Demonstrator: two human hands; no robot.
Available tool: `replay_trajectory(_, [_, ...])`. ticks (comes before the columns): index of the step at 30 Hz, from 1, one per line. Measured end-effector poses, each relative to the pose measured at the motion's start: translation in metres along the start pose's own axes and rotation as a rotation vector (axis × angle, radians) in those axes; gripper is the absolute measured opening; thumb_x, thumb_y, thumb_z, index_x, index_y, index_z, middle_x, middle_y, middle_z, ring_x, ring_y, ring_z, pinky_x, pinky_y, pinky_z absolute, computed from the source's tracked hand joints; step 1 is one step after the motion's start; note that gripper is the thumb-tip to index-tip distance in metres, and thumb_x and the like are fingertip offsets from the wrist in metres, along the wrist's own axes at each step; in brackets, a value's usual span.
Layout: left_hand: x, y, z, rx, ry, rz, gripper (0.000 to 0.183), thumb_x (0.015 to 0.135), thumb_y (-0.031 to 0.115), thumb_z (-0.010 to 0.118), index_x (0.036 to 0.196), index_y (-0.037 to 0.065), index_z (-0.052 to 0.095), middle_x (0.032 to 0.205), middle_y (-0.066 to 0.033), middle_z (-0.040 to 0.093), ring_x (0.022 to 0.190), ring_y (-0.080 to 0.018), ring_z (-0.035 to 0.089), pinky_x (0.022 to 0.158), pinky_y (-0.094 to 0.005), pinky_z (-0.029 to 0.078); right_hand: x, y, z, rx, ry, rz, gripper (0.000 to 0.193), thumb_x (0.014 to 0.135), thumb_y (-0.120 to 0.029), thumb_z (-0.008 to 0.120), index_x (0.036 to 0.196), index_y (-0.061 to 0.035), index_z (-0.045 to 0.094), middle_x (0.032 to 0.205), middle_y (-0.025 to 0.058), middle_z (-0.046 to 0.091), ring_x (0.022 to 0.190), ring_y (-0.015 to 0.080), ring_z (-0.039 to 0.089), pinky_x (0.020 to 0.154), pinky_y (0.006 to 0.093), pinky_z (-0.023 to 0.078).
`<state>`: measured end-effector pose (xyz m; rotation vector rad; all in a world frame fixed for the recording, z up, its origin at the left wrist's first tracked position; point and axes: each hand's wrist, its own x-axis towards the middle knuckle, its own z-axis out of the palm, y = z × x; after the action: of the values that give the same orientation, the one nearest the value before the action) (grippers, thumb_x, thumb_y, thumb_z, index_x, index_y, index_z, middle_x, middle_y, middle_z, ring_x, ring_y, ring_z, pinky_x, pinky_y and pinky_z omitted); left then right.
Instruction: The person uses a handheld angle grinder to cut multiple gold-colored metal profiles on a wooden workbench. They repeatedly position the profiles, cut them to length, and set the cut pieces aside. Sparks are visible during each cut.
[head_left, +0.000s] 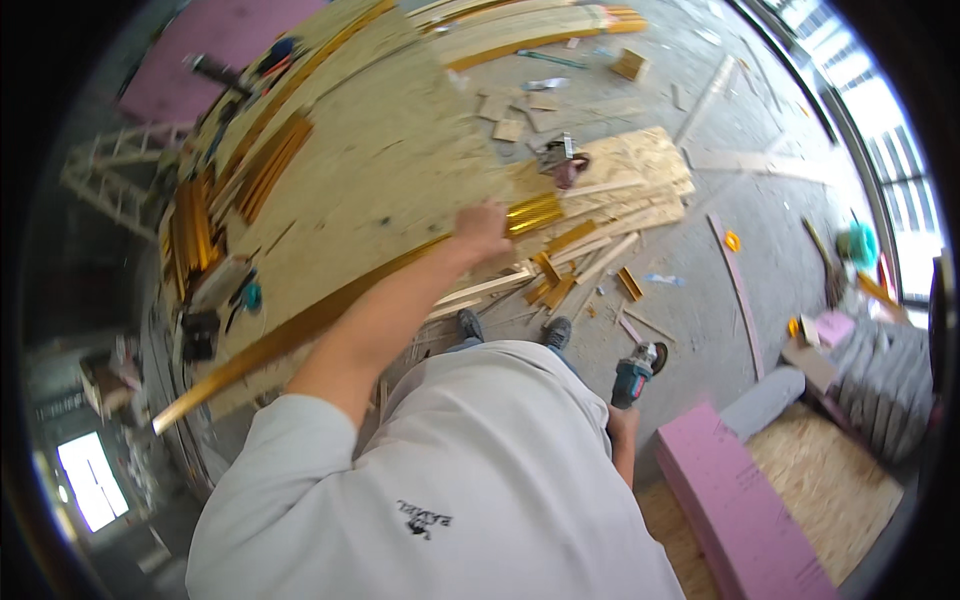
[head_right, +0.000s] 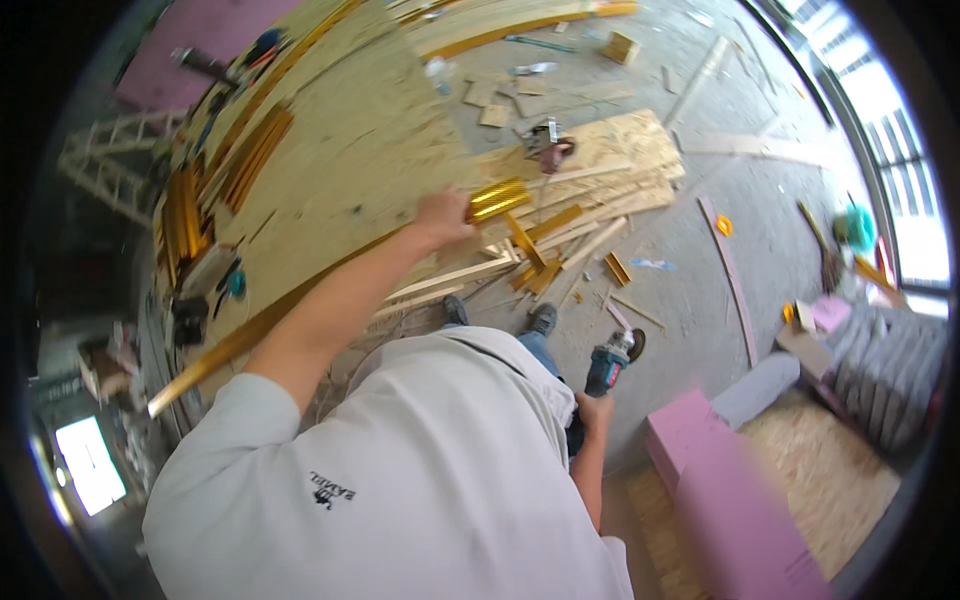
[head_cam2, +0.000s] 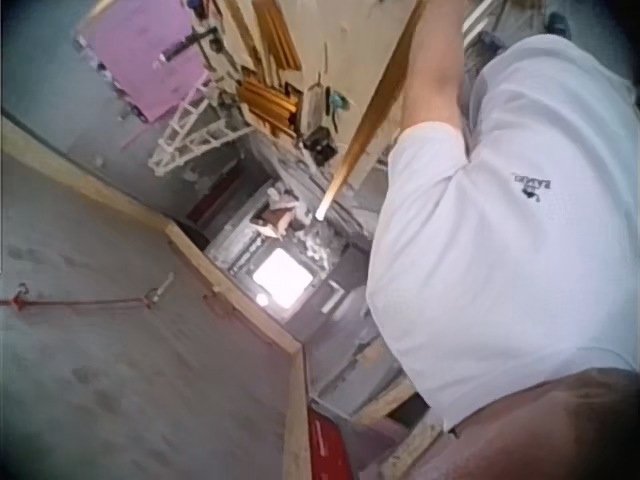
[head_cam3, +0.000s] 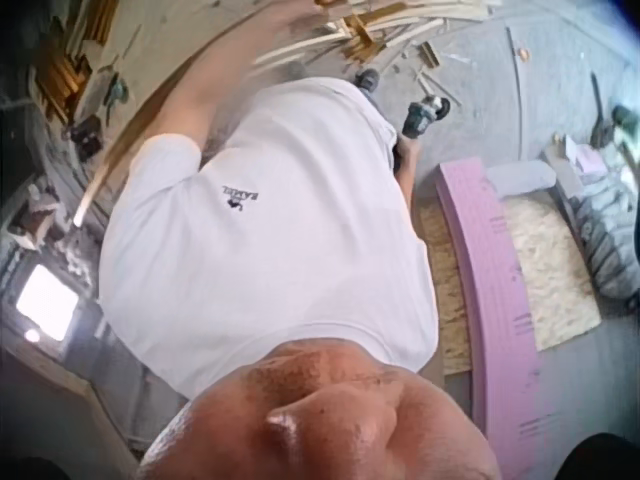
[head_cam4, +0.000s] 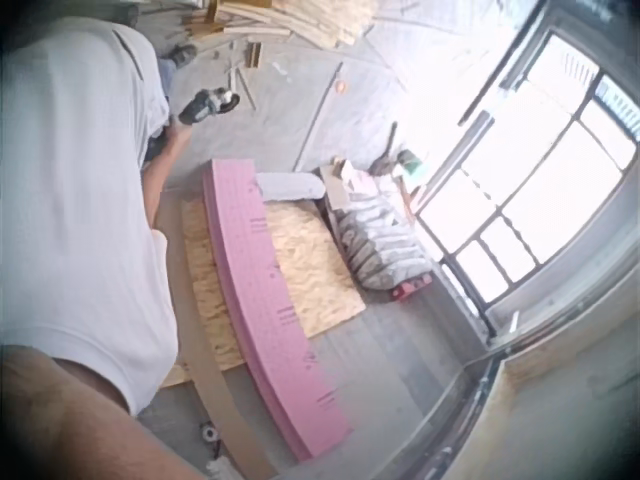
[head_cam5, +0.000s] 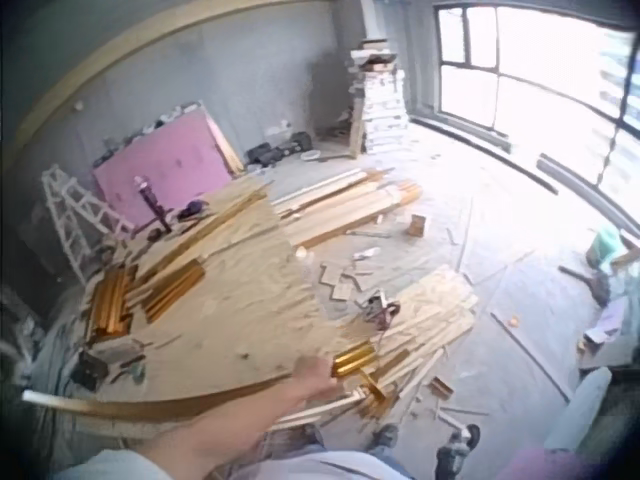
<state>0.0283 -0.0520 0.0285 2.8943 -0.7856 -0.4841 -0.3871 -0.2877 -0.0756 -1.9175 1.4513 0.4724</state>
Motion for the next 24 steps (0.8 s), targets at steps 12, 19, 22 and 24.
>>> replay_trajectory(12, [-0.025,0.004,0.024,-0.05,0.245,-0.045,0.052,0.072,0.024,0.071,0.118,0.003,0.061,0.122,-0.0148,0.055,0.117,-0.0314,0.05,0.098,-0.0433,0.042,0.029,0.017,0.012,-0.183,-0.118,-0.128,0.054,0.067,-0.041,0.075,0.089,0.0083,0.069,0.086,0.0262,0.07,0.087,0.0344,0.07,0.076,0.0449,0.051])
replay_trajectory(19, [-0.176,-0.118,-0.003,-0.229,0.316,-0.227,0.073,0.065,0.028,0.079,0.129,0.004,0.053,0.124,-0.0156,0.053,0.12,-0.0336,0.049,0.102,-0.047,0.041,0.01,-0.002,0.017,-0.243,-0.151,-0.117,0.054,0.067,-0.041,0.075,0.089,0.0085,0.069,0.085,0.0262,0.07,0.086,0.0342,0.07,0.076,0.045,0.051])
replay_trajectory(22, [-0.238,-0.194,-0.002,-0.081,0.228,-0.291,0.072,0.066,0.027,0.082,0.127,0.005,0.051,0.122,-0.0156,0.052,0.117,-0.0344,0.05,0.098,-0.0443,0.045,0.004,-0.009,0.019,-0.256,-0.15,-0.113,0.054,0.067,-0.041,0.075,0.089,0.0086,0.068,0.085,0.0262,0.07,0.086,0.0341,0.07,0.075,0.045,0.051])
replay_trajectory(24, [-0.26,-0.224,0.007,-0.008,0.175,-0.268,0.071,0.066,0.024,0.084,0.127,0.005,0.051,0.122,-0.0151,0.051,0.116,-0.0329,0.051,0.097,-0.0417,0.046,0.003,-0.015,0.018,-0.275,-0.152,-0.118,0.054,0.067,-0.041,0.075,0.088,0.0086,0.068,0.085,0.0262,0.07,0.086,0.0341,0.07,0.075,0.045,0.051])
